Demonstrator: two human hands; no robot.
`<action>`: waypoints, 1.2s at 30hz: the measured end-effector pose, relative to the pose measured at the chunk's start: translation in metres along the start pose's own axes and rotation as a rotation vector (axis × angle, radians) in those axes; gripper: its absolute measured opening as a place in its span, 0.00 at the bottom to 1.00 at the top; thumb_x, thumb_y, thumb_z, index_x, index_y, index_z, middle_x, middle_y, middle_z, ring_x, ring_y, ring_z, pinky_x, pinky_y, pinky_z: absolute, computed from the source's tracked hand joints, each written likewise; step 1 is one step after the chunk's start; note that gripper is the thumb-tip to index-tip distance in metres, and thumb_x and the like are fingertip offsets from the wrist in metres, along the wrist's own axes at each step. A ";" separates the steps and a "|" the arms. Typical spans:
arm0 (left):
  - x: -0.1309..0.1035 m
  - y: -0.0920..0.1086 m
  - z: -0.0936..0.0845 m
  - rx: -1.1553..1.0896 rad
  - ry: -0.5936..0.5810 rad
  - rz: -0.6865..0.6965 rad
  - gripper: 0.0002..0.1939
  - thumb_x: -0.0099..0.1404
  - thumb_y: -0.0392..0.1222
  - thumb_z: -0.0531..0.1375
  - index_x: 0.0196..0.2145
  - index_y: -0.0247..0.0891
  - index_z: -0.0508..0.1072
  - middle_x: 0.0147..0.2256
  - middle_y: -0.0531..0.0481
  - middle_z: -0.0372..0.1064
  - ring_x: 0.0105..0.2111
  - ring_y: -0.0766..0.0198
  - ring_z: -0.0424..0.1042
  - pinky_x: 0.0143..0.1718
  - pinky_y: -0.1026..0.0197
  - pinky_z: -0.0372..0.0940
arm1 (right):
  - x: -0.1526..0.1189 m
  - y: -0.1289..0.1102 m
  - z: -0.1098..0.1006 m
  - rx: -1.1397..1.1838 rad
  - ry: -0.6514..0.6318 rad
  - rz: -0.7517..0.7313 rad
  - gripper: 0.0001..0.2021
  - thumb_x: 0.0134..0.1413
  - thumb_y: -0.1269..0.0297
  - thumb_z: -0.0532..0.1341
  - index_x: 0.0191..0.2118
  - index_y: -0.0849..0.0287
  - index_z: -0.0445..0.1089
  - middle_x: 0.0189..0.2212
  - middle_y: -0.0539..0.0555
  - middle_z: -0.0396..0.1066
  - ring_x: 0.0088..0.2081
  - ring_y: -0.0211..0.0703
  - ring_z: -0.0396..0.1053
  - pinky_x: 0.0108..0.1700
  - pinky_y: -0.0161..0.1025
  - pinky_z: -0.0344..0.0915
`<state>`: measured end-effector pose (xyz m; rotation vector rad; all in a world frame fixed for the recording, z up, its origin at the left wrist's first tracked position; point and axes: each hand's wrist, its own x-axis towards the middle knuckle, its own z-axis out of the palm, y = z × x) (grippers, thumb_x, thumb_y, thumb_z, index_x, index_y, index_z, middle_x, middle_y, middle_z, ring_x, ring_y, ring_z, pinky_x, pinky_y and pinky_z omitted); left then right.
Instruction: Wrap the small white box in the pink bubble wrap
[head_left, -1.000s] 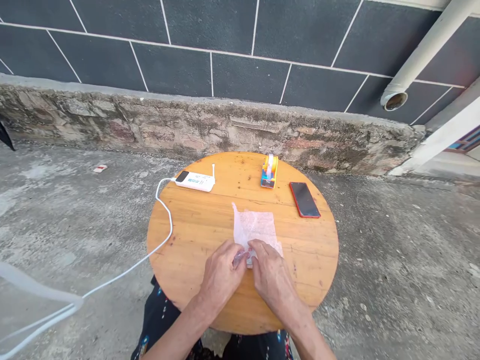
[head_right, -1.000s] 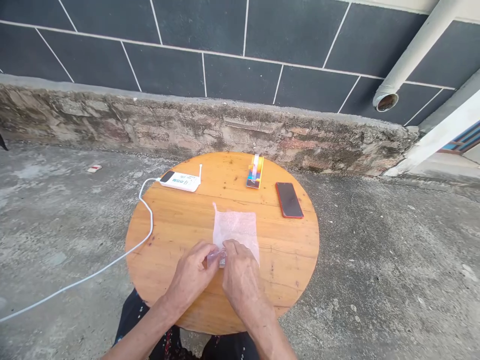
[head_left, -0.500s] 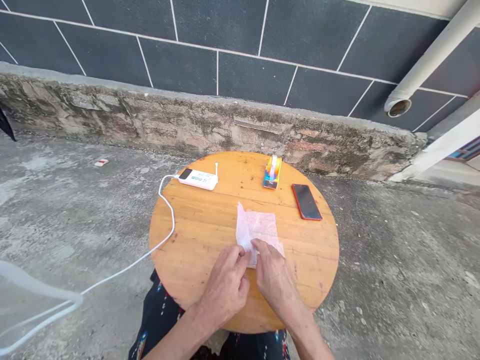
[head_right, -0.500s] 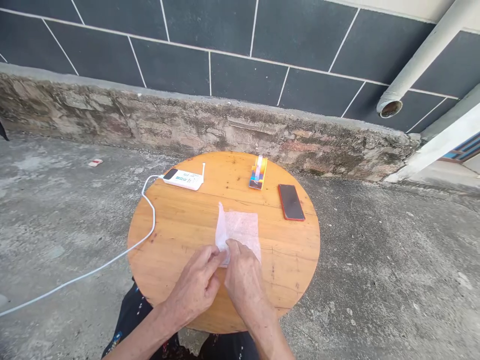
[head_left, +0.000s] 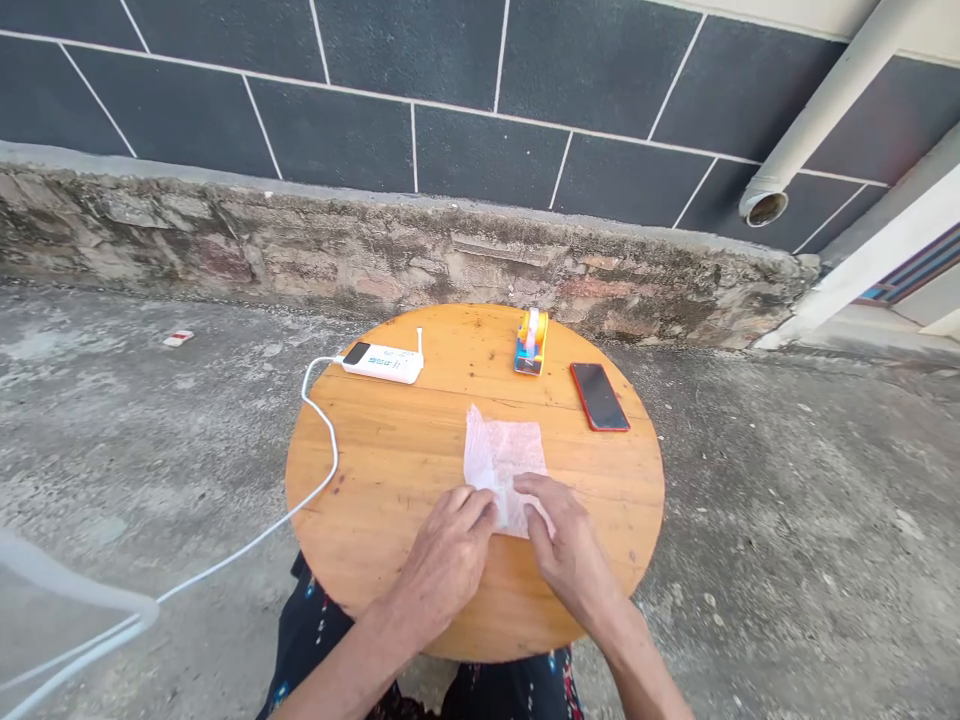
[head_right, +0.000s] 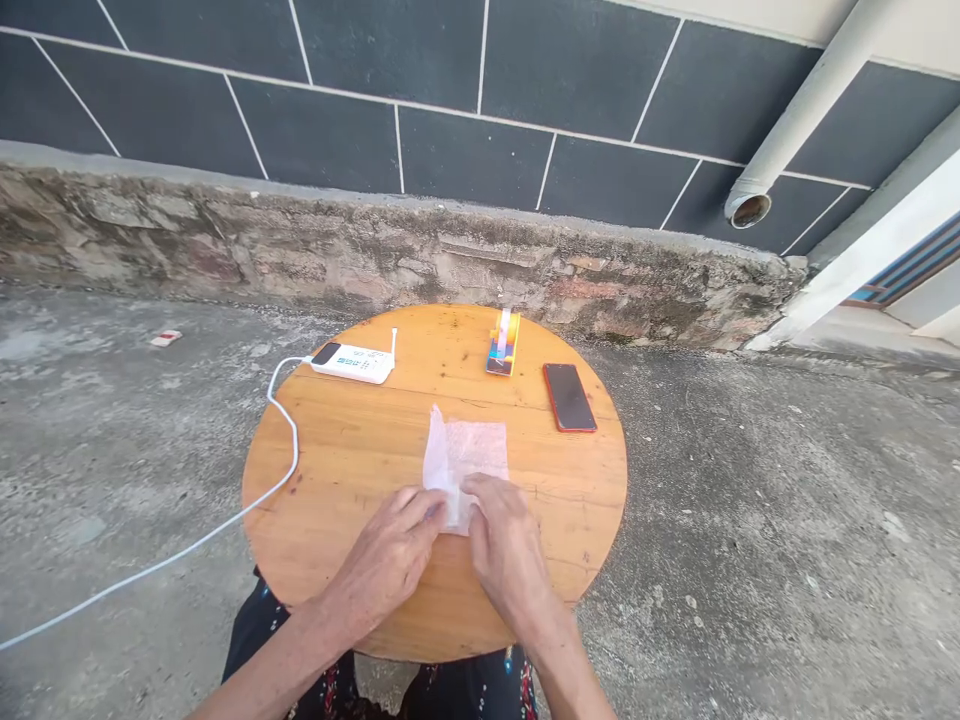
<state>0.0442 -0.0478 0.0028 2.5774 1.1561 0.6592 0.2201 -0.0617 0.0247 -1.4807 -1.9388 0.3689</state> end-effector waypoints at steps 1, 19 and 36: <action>0.000 0.000 0.000 -0.002 -0.010 0.008 0.13 0.64 0.26 0.50 0.44 0.33 0.68 0.45 0.43 0.67 0.43 0.54 0.63 0.46 0.51 0.65 | -0.006 0.009 -0.006 0.014 0.044 0.045 0.13 0.59 0.70 0.50 0.45 0.59 0.68 0.44 0.58 0.73 0.47 0.46 0.70 0.50 0.44 0.64; 0.000 -0.011 0.003 -0.034 0.020 0.062 0.12 0.63 0.25 0.50 0.41 0.34 0.68 0.43 0.44 0.67 0.42 0.56 0.63 0.46 0.53 0.65 | -0.022 0.036 0.000 0.730 -0.303 0.825 0.21 0.52 0.45 0.58 0.41 0.59 0.66 0.25 0.49 0.71 0.18 0.35 0.69 0.16 0.29 0.65; 0.000 -0.011 0.001 -0.085 0.024 0.041 0.15 0.58 0.23 0.50 0.38 0.36 0.69 0.43 0.45 0.67 0.44 0.55 0.63 0.47 0.51 0.65 | -0.015 0.025 0.022 0.546 -0.194 0.758 0.17 0.52 0.50 0.57 0.35 0.60 0.67 0.20 0.47 0.67 0.15 0.34 0.65 0.13 0.29 0.59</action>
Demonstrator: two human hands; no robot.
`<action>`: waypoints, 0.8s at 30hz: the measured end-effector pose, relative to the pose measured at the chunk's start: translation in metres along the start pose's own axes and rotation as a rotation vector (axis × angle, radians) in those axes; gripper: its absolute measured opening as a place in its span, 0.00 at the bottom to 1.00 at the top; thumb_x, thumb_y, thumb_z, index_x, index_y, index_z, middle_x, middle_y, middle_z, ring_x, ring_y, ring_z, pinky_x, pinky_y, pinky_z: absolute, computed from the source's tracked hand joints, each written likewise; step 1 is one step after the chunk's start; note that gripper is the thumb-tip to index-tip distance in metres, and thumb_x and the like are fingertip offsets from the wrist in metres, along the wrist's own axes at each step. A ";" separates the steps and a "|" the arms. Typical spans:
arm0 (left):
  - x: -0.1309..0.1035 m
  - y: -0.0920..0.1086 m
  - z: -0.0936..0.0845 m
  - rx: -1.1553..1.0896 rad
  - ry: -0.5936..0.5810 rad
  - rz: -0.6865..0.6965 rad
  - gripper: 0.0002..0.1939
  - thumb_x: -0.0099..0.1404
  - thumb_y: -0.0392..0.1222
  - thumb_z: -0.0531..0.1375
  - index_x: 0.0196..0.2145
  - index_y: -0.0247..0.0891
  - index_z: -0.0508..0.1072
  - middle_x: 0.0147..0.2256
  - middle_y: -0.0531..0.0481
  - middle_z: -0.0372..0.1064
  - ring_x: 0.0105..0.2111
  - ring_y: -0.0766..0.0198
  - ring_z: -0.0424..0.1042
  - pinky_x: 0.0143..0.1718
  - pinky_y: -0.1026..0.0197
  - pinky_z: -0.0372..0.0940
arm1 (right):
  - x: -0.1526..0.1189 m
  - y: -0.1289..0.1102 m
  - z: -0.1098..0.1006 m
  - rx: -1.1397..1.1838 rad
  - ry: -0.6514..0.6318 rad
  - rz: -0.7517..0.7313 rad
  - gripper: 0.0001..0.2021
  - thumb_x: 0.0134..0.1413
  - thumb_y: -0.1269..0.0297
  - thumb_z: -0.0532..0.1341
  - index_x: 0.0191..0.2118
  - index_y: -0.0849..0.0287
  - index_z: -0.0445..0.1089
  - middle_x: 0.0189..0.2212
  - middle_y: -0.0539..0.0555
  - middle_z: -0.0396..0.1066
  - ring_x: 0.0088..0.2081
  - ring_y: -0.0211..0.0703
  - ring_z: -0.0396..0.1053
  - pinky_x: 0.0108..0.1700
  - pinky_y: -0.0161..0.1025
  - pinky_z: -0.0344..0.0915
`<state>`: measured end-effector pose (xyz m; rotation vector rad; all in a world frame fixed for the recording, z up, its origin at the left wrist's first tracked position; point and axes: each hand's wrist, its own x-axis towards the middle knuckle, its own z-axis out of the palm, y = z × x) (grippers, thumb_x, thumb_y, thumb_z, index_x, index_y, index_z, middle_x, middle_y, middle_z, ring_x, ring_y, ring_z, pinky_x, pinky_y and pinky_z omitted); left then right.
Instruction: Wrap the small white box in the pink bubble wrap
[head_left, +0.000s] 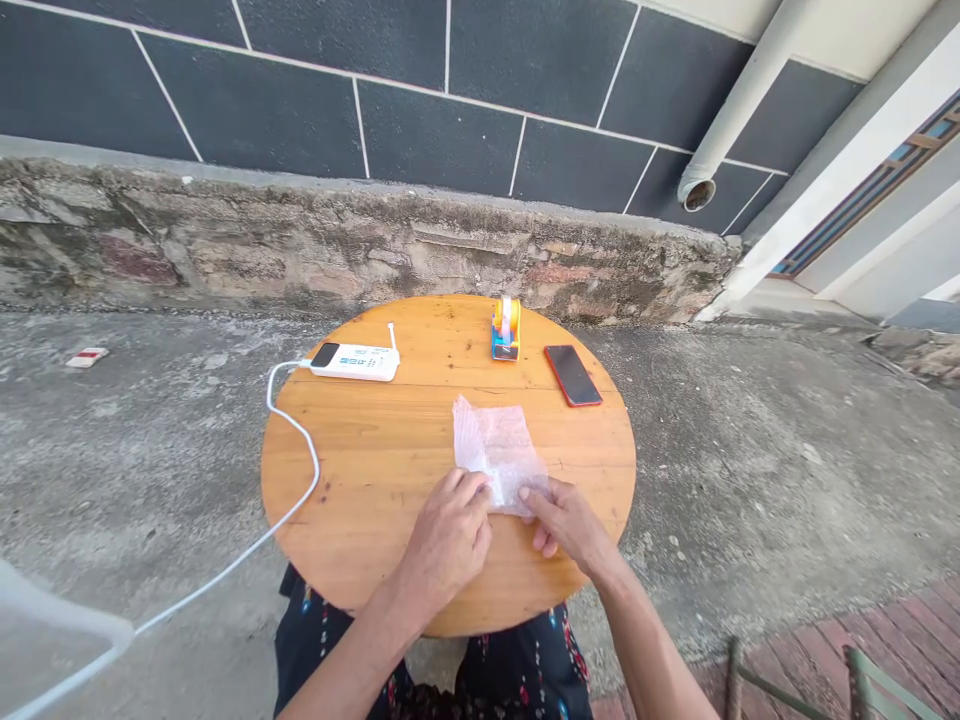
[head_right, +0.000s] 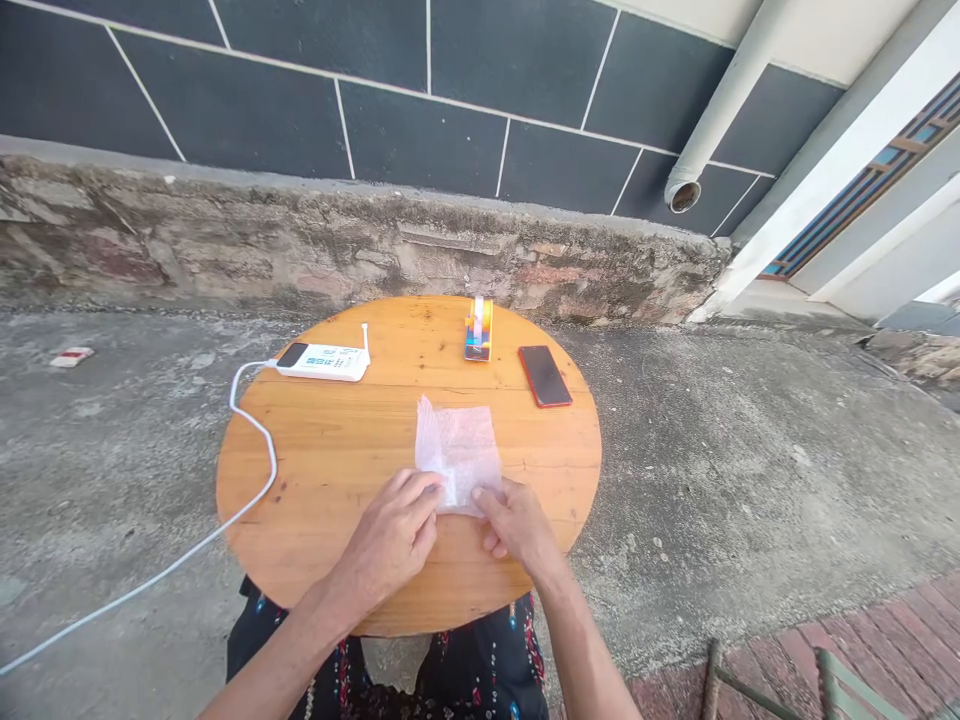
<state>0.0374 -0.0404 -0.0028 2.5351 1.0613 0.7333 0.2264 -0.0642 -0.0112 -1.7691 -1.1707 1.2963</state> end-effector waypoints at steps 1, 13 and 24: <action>0.000 0.000 0.000 -0.005 0.000 -0.001 0.15 0.58 0.23 0.50 0.38 0.36 0.69 0.43 0.45 0.66 0.44 0.55 0.63 0.47 0.51 0.65 | -0.001 0.000 -0.001 -0.008 -0.025 0.012 0.17 0.51 0.49 0.57 0.34 0.60 0.67 0.20 0.47 0.67 0.14 0.34 0.64 0.12 0.29 0.59; -0.001 0.001 -0.011 -0.077 -0.036 -0.005 0.18 0.58 0.23 0.49 0.41 0.38 0.68 0.45 0.46 0.65 0.45 0.56 0.62 0.49 0.51 0.63 | 0.012 0.007 0.008 -0.130 0.174 -0.190 0.17 0.54 0.52 0.53 0.21 0.58 0.60 0.15 0.46 0.60 0.17 0.35 0.58 0.20 0.32 0.56; 0.003 -0.004 -0.004 -0.017 0.011 0.031 0.17 0.57 0.22 0.50 0.38 0.37 0.71 0.42 0.45 0.68 0.42 0.55 0.63 0.46 0.50 0.66 | 0.009 -0.001 0.030 -0.408 0.506 -0.281 0.07 0.48 0.60 0.59 0.28 0.55 0.61 0.21 0.48 0.65 0.24 0.41 0.62 0.28 0.34 0.52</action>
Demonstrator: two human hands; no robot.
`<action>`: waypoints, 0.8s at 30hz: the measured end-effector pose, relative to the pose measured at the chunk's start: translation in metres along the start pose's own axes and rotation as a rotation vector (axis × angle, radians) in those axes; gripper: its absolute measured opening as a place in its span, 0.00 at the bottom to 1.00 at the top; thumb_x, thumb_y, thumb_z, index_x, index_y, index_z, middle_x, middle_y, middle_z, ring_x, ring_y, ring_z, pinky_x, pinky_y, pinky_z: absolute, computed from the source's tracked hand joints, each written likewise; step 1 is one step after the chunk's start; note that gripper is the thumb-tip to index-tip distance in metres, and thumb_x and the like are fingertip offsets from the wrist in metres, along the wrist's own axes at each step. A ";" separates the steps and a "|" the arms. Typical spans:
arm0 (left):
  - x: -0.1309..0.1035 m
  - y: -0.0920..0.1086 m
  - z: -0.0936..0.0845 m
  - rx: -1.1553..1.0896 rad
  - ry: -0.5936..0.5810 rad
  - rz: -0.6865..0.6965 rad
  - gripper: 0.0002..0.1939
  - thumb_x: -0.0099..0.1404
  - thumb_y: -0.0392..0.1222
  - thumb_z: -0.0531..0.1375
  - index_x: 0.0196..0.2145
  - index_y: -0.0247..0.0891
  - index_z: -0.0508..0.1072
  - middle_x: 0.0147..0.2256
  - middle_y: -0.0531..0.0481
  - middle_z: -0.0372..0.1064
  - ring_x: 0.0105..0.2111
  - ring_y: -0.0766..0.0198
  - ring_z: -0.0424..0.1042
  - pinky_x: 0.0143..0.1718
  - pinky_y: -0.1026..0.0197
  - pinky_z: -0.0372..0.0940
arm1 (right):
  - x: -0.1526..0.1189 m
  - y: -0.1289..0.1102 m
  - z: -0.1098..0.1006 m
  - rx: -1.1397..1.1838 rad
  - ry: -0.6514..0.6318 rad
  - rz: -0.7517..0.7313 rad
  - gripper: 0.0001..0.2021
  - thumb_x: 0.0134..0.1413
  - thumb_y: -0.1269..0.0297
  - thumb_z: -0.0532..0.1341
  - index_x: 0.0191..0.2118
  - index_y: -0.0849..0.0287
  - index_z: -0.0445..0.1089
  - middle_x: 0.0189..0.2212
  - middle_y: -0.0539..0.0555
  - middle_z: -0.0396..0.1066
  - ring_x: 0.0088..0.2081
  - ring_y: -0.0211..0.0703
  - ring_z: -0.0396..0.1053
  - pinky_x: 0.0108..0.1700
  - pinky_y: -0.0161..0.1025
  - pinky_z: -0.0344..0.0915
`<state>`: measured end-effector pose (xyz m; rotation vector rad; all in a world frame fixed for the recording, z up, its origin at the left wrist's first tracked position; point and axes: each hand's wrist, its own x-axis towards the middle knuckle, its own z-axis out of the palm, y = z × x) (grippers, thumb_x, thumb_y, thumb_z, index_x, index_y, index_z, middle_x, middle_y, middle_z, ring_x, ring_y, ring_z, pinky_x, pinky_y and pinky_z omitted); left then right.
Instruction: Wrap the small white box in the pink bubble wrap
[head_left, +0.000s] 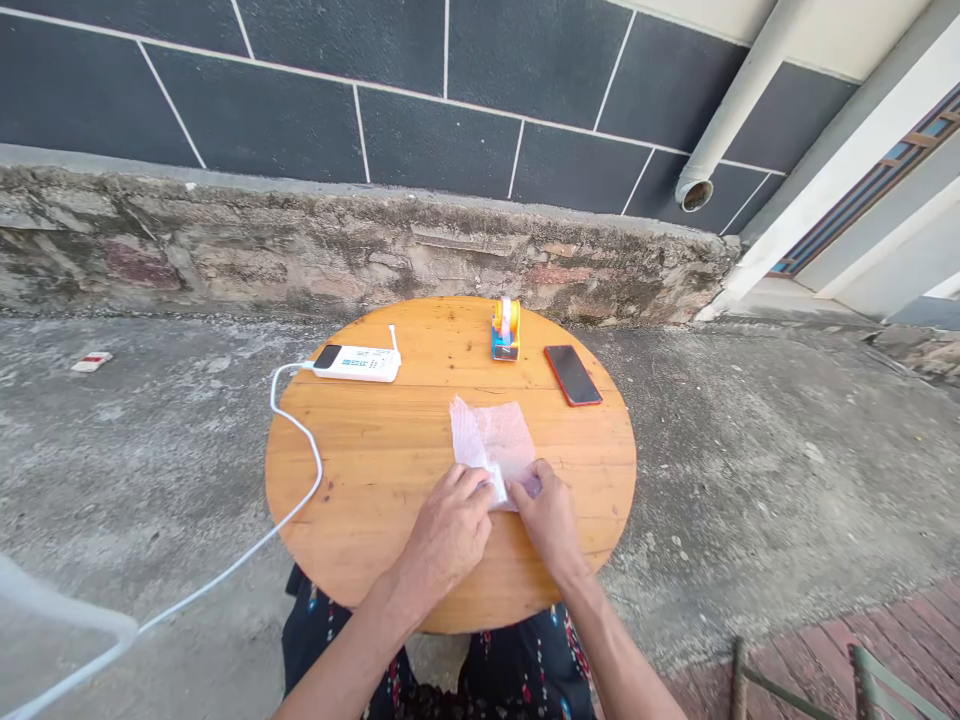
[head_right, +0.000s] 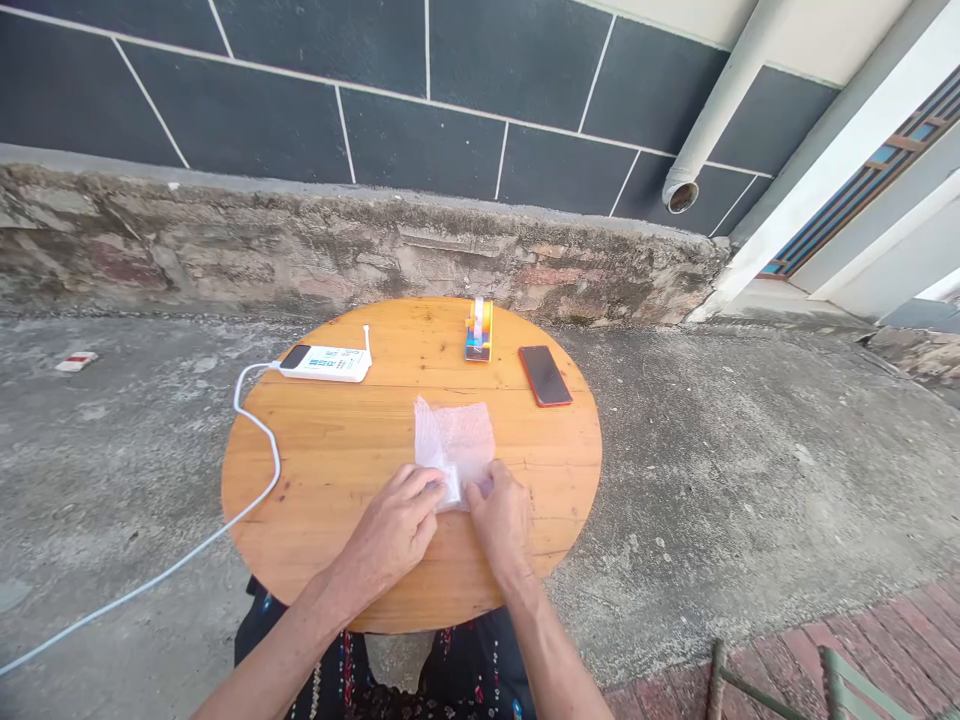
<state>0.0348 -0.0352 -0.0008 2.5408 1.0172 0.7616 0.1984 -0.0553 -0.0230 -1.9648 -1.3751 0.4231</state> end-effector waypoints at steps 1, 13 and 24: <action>0.000 0.000 0.000 0.003 -0.001 -0.001 0.17 0.57 0.22 0.50 0.38 0.36 0.71 0.42 0.44 0.68 0.42 0.55 0.63 0.46 0.50 0.66 | -0.001 -0.001 0.001 -0.020 0.011 -0.007 0.06 0.48 0.61 0.59 0.28 0.55 0.62 0.21 0.48 0.65 0.24 0.41 0.63 0.28 0.34 0.52; 0.002 -0.003 0.004 0.003 0.015 0.012 0.13 0.60 0.24 0.51 0.33 0.37 0.71 0.40 0.46 0.69 0.42 0.56 0.64 0.44 0.51 0.66 | -0.015 -0.009 0.004 0.078 0.034 -0.184 0.14 0.58 0.64 0.52 0.47 0.61 0.65 0.38 0.58 0.74 0.38 0.46 0.72 0.40 0.40 0.66; 0.004 -0.005 0.002 -0.039 0.029 0.040 0.12 0.61 0.24 0.52 0.34 0.37 0.72 0.38 0.47 0.69 0.41 0.58 0.64 0.45 0.54 0.65 | -0.021 -0.010 0.014 -0.012 0.102 -0.361 0.16 0.61 0.66 0.51 0.52 0.63 0.65 0.37 0.60 0.75 0.38 0.50 0.72 0.41 0.47 0.66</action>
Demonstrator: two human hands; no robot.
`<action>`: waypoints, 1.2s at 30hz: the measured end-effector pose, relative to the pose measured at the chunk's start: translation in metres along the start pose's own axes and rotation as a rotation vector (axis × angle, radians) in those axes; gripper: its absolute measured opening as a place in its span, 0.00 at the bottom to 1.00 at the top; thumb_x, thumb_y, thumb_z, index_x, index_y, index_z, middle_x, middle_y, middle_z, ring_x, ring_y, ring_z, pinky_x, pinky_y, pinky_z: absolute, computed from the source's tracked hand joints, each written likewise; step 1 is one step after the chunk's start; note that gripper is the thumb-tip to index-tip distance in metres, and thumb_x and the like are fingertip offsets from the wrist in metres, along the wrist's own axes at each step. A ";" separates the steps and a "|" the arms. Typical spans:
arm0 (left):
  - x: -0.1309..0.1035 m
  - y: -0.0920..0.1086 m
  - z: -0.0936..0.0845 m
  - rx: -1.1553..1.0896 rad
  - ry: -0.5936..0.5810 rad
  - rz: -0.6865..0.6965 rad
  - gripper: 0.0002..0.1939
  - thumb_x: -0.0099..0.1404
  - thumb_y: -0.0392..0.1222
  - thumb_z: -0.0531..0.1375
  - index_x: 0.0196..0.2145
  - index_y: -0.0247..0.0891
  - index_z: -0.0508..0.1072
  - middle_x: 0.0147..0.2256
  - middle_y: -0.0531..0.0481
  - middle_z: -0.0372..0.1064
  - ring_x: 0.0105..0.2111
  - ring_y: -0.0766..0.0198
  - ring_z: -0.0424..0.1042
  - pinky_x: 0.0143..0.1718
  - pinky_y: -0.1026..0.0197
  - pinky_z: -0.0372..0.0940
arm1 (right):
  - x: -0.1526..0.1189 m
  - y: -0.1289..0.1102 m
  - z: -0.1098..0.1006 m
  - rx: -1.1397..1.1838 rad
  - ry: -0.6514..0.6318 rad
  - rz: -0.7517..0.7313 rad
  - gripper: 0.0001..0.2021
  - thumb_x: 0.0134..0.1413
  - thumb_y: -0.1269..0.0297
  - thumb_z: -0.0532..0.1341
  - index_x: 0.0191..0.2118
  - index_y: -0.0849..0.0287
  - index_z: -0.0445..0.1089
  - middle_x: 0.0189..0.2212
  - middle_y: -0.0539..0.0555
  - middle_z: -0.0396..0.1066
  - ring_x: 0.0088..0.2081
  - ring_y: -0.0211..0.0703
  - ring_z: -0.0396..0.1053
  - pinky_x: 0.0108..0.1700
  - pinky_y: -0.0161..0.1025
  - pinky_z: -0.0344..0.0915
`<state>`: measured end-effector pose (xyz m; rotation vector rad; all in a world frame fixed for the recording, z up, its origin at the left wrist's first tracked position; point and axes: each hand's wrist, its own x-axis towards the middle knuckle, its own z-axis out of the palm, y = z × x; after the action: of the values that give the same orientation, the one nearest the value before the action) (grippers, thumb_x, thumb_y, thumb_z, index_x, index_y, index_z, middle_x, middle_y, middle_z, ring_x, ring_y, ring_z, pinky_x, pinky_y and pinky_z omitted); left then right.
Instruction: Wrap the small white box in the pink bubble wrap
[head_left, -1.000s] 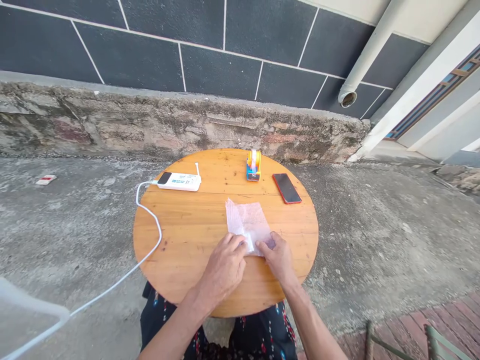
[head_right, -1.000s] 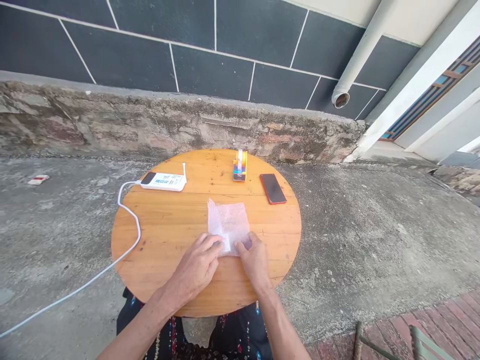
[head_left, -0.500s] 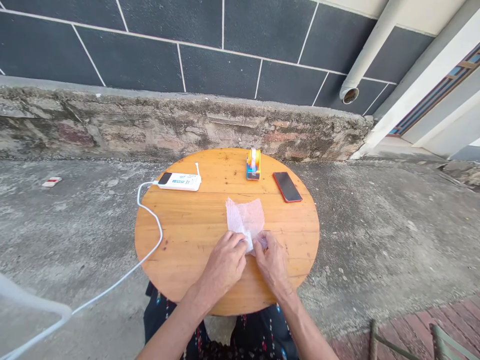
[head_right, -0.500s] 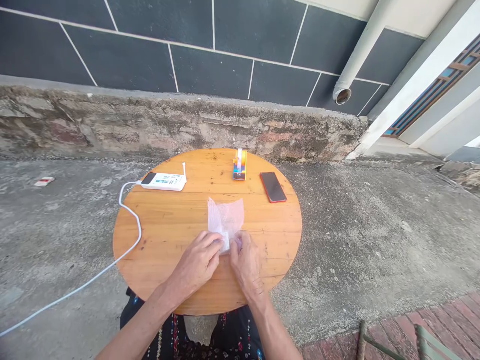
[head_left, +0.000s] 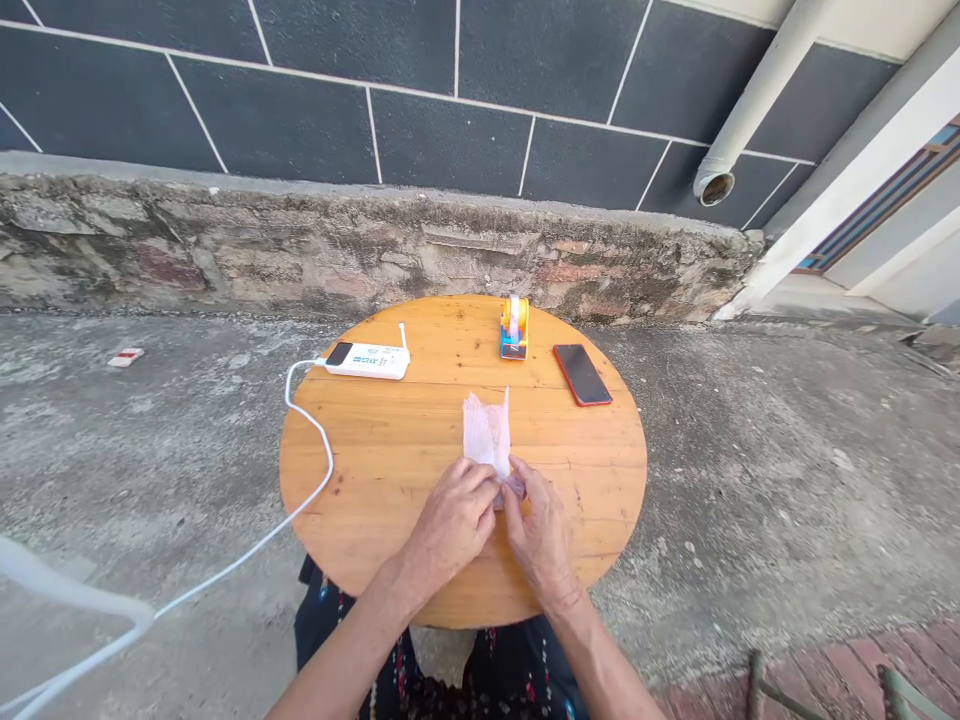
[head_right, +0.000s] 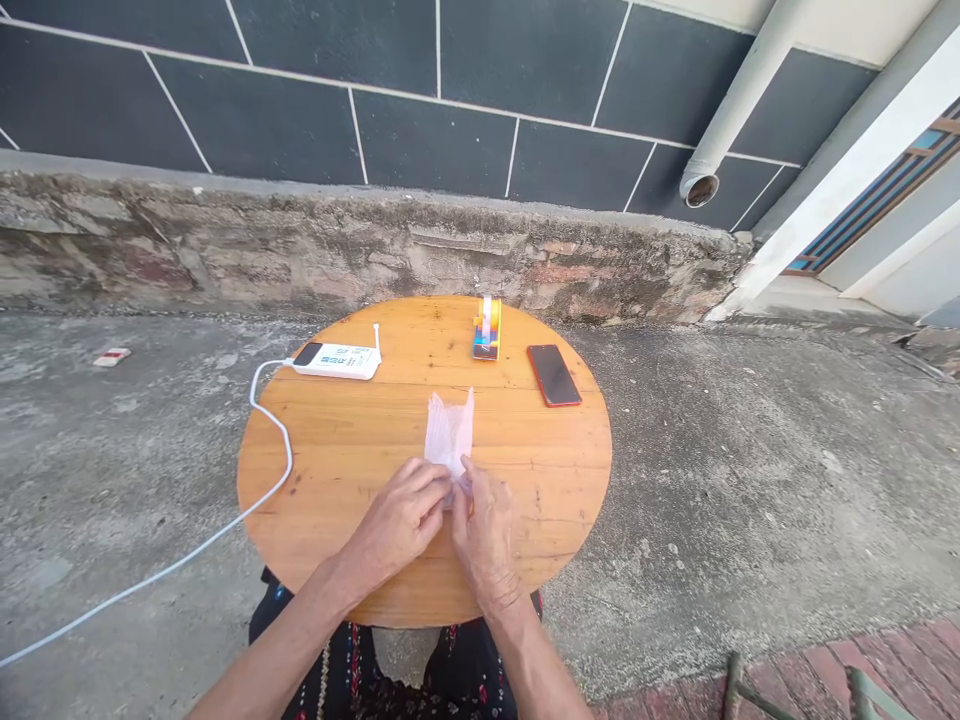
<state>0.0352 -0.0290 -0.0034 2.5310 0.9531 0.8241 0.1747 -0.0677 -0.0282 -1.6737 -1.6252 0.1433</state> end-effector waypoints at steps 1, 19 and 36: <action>0.000 0.000 0.000 -0.004 0.003 -0.002 0.12 0.61 0.24 0.52 0.34 0.37 0.72 0.38 0.47 0.69 0.41 0.58 0.63 0.44 0.54 0.65 | -0.001 -0.001 0.000 -0.016 -0.002 -0.015 0.16 0.61 0.67 0.51 0.52 0.63 0.65 0.36 0.60 0.75 0.38 0.50 0.72 0.41 0.47 0.66; -0.004 -0.001 0.003 -0.146 0.095 -0.093 0.16 0.58 0.23 0.52 0.38 0.39 0.69 0.42 0.46 0.65 0.45 0.58 0.65 0.46 0.56 0.65 | -0.007 -0.001 -0.014 0.028 -0.113 -0.089 0.16 0.62 0.69 0.51 0.53 0.59 0.66 0.40 0.57 0.76 0.39 0.47 0.71 0.43 0.45 0.64; 0.002 0.000 0.014 -0.365 0.276 -0.469 0.06 0.60 0.40 0.60 0.26 0.38 0.68 0.28 0.53 0.62 0.27 0.65 0.65 0.29 0.63 0.62 | 0.002 -0.003 -0.009 -0.158 -0.152 -0.192 0.22 0.56 0.71 0.54 0.57 0.63 0.59 0.38 0.60 0.73 0.38 0.53 0.69 0.38 0.48 0.63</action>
<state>0.0452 -0.0287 -0.0129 1.8152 1.2791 1.0892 0.1779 -0.0703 -0.0198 -1.6448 -1.9458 0.0484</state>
